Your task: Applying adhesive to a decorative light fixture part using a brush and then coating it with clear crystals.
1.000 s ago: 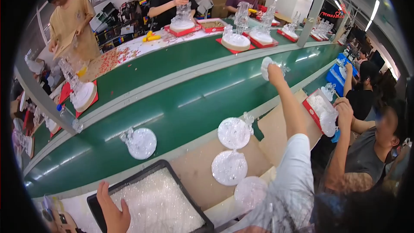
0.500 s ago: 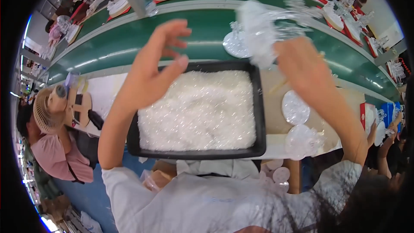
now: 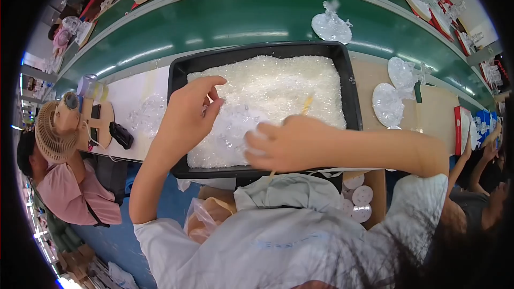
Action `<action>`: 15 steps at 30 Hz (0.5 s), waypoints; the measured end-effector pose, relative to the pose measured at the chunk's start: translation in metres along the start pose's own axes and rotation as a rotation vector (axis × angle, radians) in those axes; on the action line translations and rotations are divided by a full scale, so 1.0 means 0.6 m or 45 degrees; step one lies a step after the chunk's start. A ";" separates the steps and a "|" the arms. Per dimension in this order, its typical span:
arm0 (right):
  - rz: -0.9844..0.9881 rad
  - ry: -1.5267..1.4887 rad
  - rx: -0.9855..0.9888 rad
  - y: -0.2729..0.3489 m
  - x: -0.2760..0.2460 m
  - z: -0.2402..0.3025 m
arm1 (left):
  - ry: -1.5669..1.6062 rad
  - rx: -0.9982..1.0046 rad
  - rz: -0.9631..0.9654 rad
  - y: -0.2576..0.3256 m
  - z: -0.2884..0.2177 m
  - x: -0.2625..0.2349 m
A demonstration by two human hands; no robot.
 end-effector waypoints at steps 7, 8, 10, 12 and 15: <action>0.823 0.293 0.706 0.102 0.073 -0.145 | -0.289 -0.019 0.129 0.023 0.003 0.013; 0.828 0.310 0.634 0.095 0.084 -0.144 | -0.292 -0.005 0.131 0.017 -0.002 0.015; 0.623 0.240 0.507 0.062 0.081 -0.129 | -0.329 0.098 0.073 0.014 -0.018 0.019; 0.420 0.172 0.389 0.052 0.063 -0.113 | -0.384 0.133 0.044 0.011 -0.024 0.022; 0.070 0.129 0.211 0.063 0.004 -0.087 | -0.454 0.168 -0.007 0.002 -0.024 0.021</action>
Point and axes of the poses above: each hand's wrist, its own y-axis away from the middle knuckle, its own x-axis out of the palm, z = x × y, the point moved 5 cm from there along -y, towards the middle knuckle, and after that the axes turned 3 degrees about -y, right-handed, at the moved point
